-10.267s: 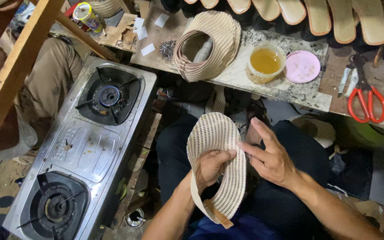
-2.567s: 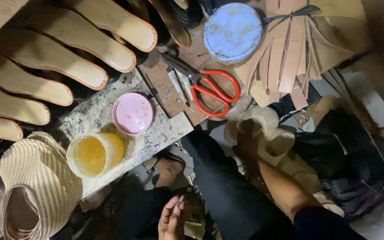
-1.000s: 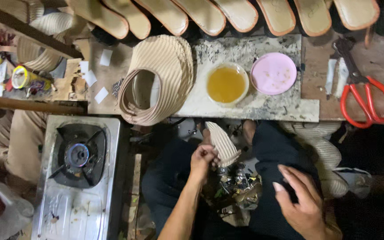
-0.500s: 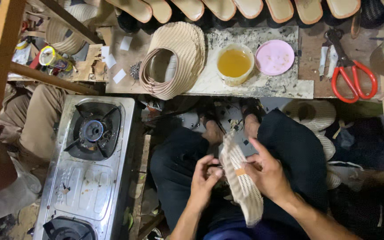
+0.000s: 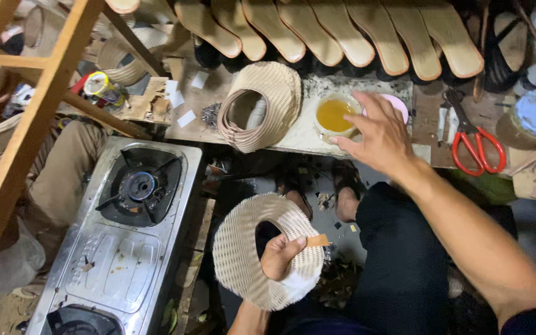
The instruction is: The person sits on the floor holding a woven shoe upper, dips a finger into a cup of glue, and presses a strip of trim along the edge of the upper, repeating the glue-and-press cycle and turning the upper to work around its edge.
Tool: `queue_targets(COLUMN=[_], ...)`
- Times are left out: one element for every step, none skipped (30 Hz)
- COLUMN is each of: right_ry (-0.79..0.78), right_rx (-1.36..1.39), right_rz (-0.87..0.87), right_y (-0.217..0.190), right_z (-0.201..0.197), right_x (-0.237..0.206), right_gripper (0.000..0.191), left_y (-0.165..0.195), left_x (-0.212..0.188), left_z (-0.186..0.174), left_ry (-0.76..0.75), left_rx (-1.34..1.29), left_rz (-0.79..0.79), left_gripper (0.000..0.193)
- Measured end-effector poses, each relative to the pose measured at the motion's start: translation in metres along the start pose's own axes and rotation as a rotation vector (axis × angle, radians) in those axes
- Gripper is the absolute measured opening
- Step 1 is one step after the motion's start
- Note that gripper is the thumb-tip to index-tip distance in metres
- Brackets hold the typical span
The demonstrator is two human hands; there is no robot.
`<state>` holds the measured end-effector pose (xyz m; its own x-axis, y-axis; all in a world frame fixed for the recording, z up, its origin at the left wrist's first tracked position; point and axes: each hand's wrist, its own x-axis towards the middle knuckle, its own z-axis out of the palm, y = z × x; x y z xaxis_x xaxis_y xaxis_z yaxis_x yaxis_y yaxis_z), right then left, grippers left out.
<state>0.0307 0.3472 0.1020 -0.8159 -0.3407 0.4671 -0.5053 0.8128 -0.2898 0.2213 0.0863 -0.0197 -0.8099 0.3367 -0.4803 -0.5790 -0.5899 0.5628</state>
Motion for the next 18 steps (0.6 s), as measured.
queue_targets(right_ry=[0.003,0.005,-0.067,-0.139,-0.213,-0.131,-0.049,0.03,-0.001,-0.033,-0.062,-0.094,-0.128,-0.17,-0.211,-0.205,-0.196,-0.203], right_rx=[-0.049,-0.096,-0.11,-0.124,-0.135,-0.134,-0.131,-0.127,-0.015,0.092,0.197,0.32,0.443,0.457,0.468,0.493,0.517,0.475], right_rz=[-0.051,-0.101,-0.096,-0.092,-0.086,-0.107,-0.129,-0.147,-0.079,-0.008,0.065,0.043,0.023,-0.017,-0.058,-0.118,-0.176,-0.223], right_y=[0.004,0.008,0.012,0.017,0.02,0.023,0.025,0.023,0.019,0.013,0.005,-0.007,-0.023,-0.04,-0.058,-0.076,-0.088,-0.095], right_z=[0.005,0.01,0.014,0.016,0.019,0.02,0.02,0.02,0.018,0.015,0.01,0.002,-0.007,-0.015,-0.02,-0.022,-0.025,-0.028], right_x=[0.011,0.019,0.025,0.029,0.029,0.025,0.02,0.013,0.005,-0.003,-0.01,-0.022,-0.039,-0.056,-0.071,-0.084,-0.093,-0.098], right_gripper=[0.06,0.067,0.065,0.063,0.061,0.054,0.048,0.042,0.034,0.029,0.027,0.019,0.01,0.009,0.017,0.028,0.039,0.043], left_y=[0.003,0.006,0.01,0.014,0.019,0.024,0.028,0.032,0.034,0.036,0.037,0.038,0.038,0.039,0.039,0.04,0.04,0.04], left_x=[-0.003,-0.007,-0.012,-0.016,-0.019,-0.022,-0.023,-0.025,-0.025,-0.024,-0.023,-0.021,-0.02,-0.02,-0.019,-0.018,-0.019,-0.019], left_z=[0.002,0.004,0.006,0.008,0.009,0.01,0.011,0.013,0.015,0.017,0.02,0.023,0.026,0.029,0.031,0.034,0.037,0.04], left_ry=[0.02,0.005,-0.009,-0.023,-0.002,0.02,0.043,0.056,0.067,0.073,0.081,0.088,0.095,0.024,-0.05,-0.123,-0.124,-0.129], left_rx=[0.008,0.01,0.014,0.018,0.049,0.078,0.105,0.07,0.036,0.003,-0.031,-0.063,-0.096,-0.107,-0.118,-0.129,-0.117,-0.105], left_rz=[0.002,0.017,0.032,0.046,0.042,0.038,0.034,0.064,0.092,0.118,0.111,0.105,0.097,0.097,0.1,0.103,0.111,0.119], left_gripper=[0.017,0.018,0.02,0.021,0.022,0.022,0.022,0.023,0.024,0.027,0.03,0.033,0.036,0.034,0.033,0.033,0.033,0.033])
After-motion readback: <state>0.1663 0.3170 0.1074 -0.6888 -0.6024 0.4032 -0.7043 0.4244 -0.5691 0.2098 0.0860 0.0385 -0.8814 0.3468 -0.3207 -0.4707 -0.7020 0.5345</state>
